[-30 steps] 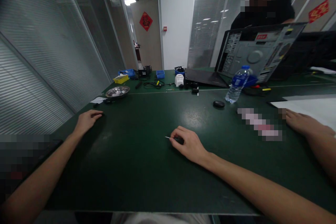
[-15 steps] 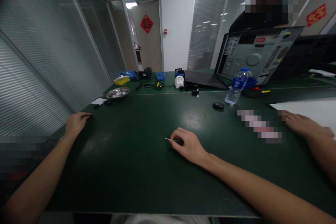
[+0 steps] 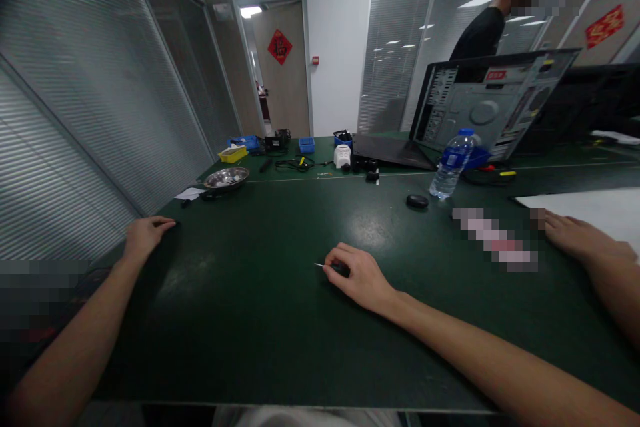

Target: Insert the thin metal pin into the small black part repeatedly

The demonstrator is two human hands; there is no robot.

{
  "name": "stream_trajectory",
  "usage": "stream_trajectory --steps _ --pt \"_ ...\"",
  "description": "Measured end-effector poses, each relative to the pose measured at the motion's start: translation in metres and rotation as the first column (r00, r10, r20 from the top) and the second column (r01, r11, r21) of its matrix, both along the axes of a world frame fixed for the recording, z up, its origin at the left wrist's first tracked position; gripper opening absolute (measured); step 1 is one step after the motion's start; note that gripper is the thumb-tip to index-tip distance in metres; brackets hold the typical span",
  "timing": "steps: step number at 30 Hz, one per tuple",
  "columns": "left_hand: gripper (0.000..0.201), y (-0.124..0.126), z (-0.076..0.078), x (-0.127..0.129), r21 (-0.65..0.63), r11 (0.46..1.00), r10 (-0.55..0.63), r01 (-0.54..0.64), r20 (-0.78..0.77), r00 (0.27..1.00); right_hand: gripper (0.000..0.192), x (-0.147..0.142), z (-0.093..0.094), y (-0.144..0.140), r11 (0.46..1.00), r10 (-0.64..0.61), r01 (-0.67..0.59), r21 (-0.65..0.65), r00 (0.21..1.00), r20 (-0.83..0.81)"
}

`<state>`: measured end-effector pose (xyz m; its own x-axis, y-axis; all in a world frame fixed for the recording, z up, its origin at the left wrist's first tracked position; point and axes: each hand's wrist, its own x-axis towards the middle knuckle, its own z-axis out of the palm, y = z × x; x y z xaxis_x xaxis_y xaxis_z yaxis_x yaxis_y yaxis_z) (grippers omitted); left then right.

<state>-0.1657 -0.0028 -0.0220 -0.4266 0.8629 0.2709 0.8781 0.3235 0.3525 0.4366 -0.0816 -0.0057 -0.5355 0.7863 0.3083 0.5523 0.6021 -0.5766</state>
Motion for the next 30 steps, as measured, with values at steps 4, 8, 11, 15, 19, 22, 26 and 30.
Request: stream_trajectory --steps 4,8,11,15,19,22,26,30 --pt "0.03 0.001 -0.002 0.011 -0.02 0.996 -0.086 0.084 -0.155 0.984 0.019 0.0 0.002 -0.001 1.0 0.009 -0.009 0.001 1.0 0.007" --pt "0.032 0.001 -0.001 0.021 -0.065 0.998 -0.026 0.011 -0.239 0.971 0.02 -0.001 0.004 -0.003 1.0 0.005 -0.005 0.002 1.0 0.011" --pt "0.029 0.002 0.0 0.02 -0.023 0.999 0.036 -0.038 -0.063 0.997 0.018 -0.001 0.004 -0.003 1.0 0.008 -0.008 -0.003 1.0 0.012" --pt "0.035 0.004 0.001 0.012 -0.031 0.997 0.072 -0.07 0.086 0.994 0.017 -0.001 0.003 -0.002 1.0 0.005 -0.005 -0.013 1.0 0.024" --pt "0.035 0.005 0.0 0.006 -0.059 0.996 0.073 -0.064 0.163 0.984 0.017 -0.001 0.004 -0.002 1.0 0.011 -0.011 -0.016 1.0 0.017" --pt "0.033 0.005 0.0 0.005 -0.061 0.996 0.081 -0.07 0.206 0.975 0.017 -0.001 0.004 -0.003 1.0 0.018 -0.018 -0.02 1.0 0.017" --pt "0.036 0.003 -0.001 0.004 -0.054 0.996 0.079 -0.067 0.255 0.964 0.017 0.0 0.002 -0.001 1.0 0.021 -0.021 -0.014 1.0 0.021" --pt "0.041 0.004 0.001 0.0 -0.078 0.995 0.088 -0.068 0.3 0.95 0.018 0.0 0.0 -0.001 1.0 0.019 -0.018 -0.011 0.999 0.031"
